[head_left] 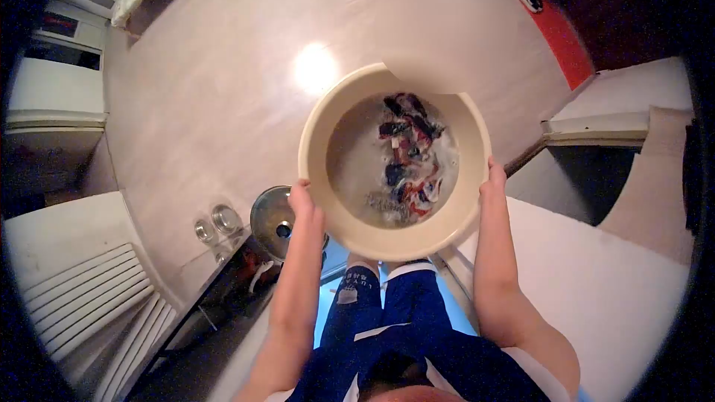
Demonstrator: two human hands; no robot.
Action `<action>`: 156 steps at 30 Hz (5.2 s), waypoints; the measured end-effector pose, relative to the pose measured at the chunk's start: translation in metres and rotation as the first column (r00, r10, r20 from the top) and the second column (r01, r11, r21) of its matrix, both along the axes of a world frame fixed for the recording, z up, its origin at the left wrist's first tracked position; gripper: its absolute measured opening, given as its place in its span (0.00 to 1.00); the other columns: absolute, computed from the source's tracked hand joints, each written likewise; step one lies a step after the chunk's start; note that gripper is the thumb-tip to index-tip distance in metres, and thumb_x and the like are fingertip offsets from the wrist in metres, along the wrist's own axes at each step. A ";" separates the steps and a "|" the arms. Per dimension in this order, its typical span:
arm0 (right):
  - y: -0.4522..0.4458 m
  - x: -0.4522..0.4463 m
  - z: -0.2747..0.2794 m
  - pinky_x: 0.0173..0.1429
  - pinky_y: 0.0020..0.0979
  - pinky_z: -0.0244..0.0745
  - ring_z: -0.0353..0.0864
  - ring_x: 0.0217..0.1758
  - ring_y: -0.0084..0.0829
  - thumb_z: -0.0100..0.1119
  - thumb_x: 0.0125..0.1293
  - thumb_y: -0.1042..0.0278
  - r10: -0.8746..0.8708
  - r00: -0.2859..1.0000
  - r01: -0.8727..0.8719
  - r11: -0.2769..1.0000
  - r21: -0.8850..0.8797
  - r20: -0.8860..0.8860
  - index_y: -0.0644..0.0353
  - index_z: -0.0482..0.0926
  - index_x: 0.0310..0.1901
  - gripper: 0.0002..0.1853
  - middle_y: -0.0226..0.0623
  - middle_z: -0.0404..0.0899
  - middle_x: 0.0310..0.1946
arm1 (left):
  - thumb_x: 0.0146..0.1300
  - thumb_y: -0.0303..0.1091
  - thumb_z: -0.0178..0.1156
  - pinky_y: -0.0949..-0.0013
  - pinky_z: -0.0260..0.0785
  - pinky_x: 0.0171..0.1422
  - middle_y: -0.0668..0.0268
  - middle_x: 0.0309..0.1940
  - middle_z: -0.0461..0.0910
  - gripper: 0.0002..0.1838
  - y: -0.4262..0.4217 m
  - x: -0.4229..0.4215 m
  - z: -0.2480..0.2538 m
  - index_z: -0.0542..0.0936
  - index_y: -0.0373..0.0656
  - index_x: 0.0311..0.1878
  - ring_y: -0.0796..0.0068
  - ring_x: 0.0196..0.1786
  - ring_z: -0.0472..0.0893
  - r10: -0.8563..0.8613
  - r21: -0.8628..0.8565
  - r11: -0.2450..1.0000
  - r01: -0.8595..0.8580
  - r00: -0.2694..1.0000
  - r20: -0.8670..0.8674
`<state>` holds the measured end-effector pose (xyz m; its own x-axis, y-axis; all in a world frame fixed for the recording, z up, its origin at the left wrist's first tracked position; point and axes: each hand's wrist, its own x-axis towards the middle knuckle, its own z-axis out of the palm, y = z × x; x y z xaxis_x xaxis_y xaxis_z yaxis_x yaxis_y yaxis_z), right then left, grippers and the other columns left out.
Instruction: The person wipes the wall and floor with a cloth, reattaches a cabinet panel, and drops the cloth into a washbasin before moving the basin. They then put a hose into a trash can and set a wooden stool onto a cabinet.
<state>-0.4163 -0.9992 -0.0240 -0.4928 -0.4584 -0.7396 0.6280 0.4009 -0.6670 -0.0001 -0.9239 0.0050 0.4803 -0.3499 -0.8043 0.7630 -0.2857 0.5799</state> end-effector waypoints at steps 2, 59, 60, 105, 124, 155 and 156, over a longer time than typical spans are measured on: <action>0.014 -0.003 -0.016 0.55 0.41 0.72 0.76 0.51 0.38 0.52 0.67 0.61 0.009 1.000 -0.009 1.000 -0.015 0.000 0.67 0.72 0.54 0.20 0.43 0.77 0.50 | 0.53 0.28 0.52 0.60 0.71 0.37 0.55 0.34 0.77 0.12 0.001 0.004 -0.044 0.76 0.27 0.37 0.61 0.35 0.79 -0.033 -0.026 0.999 0.032 0.999 -0.023; 0.310 -0.033 0.031 0.43 0.31 0.74 0.77 0.45 0.32 0.58 0.60 0.70 0.956 0.020 -0.822 0.183 0.540 -0.293 0.64 0.67 0.59 0.25 0.43 0.74 0.53 | 0.57 0.26 0.54 0.69 0.70 0.50 0.62 0.42 0.80 0.20 0.492 0.061 0.056 0.75 0.46 0.55 0.69 0.44 0.79 -0.698 0.473 0.715 0.515 0.562 0.444; 0.315 -0.042 0.025 0.41 0.30 0.74 0.77 0.43 0.30 0.57 0.60 0.71 0.972 -0.004 -0.850 0.120 0.513 -0.234 0.64 0.67 0.59 0.24 0.41 0.73 0.53 | 0.57 0.27 0.55 0.69 0.70 0.49 0.61 0.40 0.81 0.19 0.534 0.059 0.063 0.75 0.46 0.54 0.69 0.43 0.79 -0.636 0.522 0.755 0.398 0.638 0.434; 0.527 0.511 0.199 0.48 0.31 0.74 0.81 0.42 0.35 0.56 0.63 0.59 -0.643 -0.655 0.411 -0.744 0.526 -0.397 0.62 0.76 0.50 0.19 0.43 0.81 0.40 | 0.56 0.32 0.57 0.73 0.69 0.33 0.63 0.36 0.79 0.24 0.776 -0.319 0.128 0.71 0.40 0.58 0.76 0.35 0.78 0.993 0.376 0.009 -0.926 0.053 0.109; 0.899 0.464 -0.083 0.52 0.34 0.73 0.80 0.45 0.39 0.61 0.56 0.55 -0.973 -0.086 0.795 -0.196 0.574 -0.213 0.61 0.75 0.52 0.25 0.44 0.81 0.40 | 0.64 0.30 0.54 0.72 0.71 0.39 0.62 0.39 0.79 0.17 0.691 -0.282 0.037 0.72 0.37 0.56 0.74 0.38 0.79 0.966 0.408 -0.211 -0.888 -0.252 -0.049; 0.913 0.342 -0.374 0.41 0.40 0.77 0.75 0.49 0.36 0.48 0.61 0.68 -0.297 0.898 0.434 0.486 0.759 -0.323 0.55 0.74 0.46 0.11 0.36 0.74 0.42 | 0.61 0.23 0.53 0.76 0.66 0.24 0.64 0.26 0.77 0.06 0.587 -0.277 -0.063 0.73 0.37 0.41 0.82 0.22 0.73 0.638 0.582 -0.626 -0.519 -0.770 0.000; 0.914 0.348 -0.353 0.41 0.40 0.77 0.76 0.48 0.37 0.49 0.60 0.70 -0.238 0.898 0.440 0.474 0.763 -0.370 0.56 0.75 0.44 0.11 0.36 0.75 0.41 | 0.61 0.23 0.53 0.75 0.66 0.24 0.64 0.25 0.77 0.06 0.569 -0.279 -0.075 0.74 0.37 0.41 0.81 0.21 0.73 0.711 0.572 -0.601 -0.558 -0.701 0.063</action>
